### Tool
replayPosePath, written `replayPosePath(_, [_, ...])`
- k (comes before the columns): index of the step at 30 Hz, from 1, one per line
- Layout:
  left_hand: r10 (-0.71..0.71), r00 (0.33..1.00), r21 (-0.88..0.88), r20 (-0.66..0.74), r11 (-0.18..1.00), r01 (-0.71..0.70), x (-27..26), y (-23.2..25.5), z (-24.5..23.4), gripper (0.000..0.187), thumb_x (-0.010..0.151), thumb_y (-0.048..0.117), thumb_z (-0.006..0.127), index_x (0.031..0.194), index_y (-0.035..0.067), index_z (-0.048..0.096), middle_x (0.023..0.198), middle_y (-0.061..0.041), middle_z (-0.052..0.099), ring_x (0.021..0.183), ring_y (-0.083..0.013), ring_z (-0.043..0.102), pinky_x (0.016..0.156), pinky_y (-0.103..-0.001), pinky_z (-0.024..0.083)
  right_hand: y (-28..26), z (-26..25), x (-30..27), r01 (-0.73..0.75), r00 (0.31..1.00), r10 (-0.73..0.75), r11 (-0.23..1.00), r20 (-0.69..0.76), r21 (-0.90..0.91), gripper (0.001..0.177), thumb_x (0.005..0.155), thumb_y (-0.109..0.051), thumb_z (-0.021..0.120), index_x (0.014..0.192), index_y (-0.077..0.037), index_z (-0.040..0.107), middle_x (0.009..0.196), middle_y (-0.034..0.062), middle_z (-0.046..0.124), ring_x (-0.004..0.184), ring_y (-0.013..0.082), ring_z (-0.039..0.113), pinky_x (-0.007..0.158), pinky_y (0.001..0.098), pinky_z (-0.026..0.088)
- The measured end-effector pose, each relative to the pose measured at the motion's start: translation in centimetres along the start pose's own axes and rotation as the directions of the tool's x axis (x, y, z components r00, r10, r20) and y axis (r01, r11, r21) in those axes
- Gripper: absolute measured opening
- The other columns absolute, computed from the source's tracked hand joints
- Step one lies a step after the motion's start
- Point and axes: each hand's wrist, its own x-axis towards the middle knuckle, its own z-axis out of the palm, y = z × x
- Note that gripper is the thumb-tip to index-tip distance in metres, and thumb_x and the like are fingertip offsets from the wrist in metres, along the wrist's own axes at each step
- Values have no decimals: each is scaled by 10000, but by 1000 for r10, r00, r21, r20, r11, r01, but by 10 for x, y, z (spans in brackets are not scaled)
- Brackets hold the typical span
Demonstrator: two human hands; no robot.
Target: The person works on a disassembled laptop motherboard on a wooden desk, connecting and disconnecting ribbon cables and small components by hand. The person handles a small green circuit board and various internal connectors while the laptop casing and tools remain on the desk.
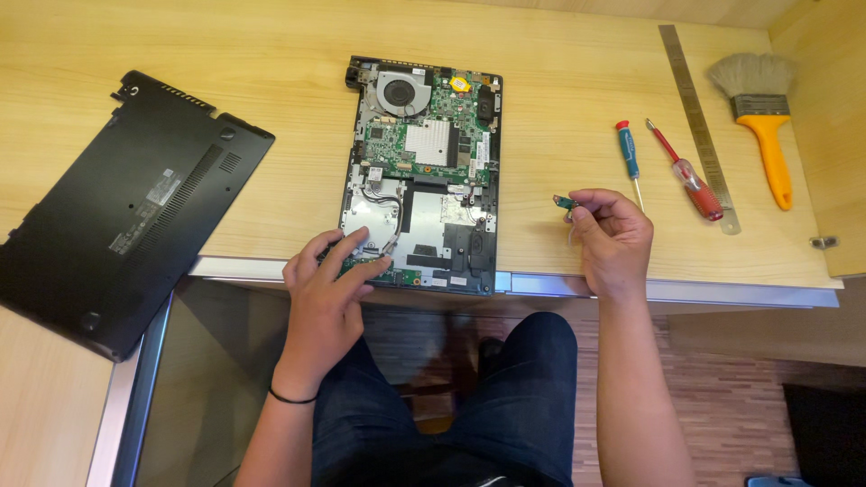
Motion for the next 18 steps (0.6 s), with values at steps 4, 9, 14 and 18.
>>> replayPosePath(4, [-1, 1000, -39, 14, 999, 1, 0, -7, 2, 315, 855, 32, 606, 1077, 237, 694, 1260, -13, 610, 1300, -310, 404, 1001, -503, 204, 6, -3, 2, 3, 1000, -2, 1000, 7, -18, 125, 874, 87, 639, 991, 49, 660, 776, 100, 604, 760, 157, 622, 664, 207, 483])
replayPosePath(9, [-19, 999, -79, 28, 997, 21, 2, -9, 2, 279, 848, 61, 614, 1045, 237, 703, 1213, 52, 651, 1271, -263, 413, 1002, -464, 185, 8, -6, 5, 16, 999, -14, 999, 40, -43, 90, 864, 85, 646, 946, 62, 677, 804, 122, 615, 786, 160, 623, 732, 238, 503])
replayPosePath(14, [-25, 999, -82, 28, 996, 27, 4, -9, 2, 259, 851, 81, 614, 1033, 239, 708, 1190, 72, 668, 1266, -252, 419, 1004, -457, 174, 4, -1, 4, 12, 999, -11, 1000, 44, -24, 130, 818, 60, 700, 947, 67, 682, 813, 118, 614, 792, 148, 610, 743, 239, 496])
replayPosePath(18, [-40, 999, -104, 29, 994, 42, 5, -6, 1, 262, 838, 72, 630, 1030, 229, 714, 1176, 62, 680, 1255, -263, 425, 997, -470, 172, -8, 8, 3, -14, 999, 15, 1000, 45, -21, 178, 795, 61, 715, 970, 65, 683, 834, 85, 618, 812, 117, 593, 773, 228, 492])
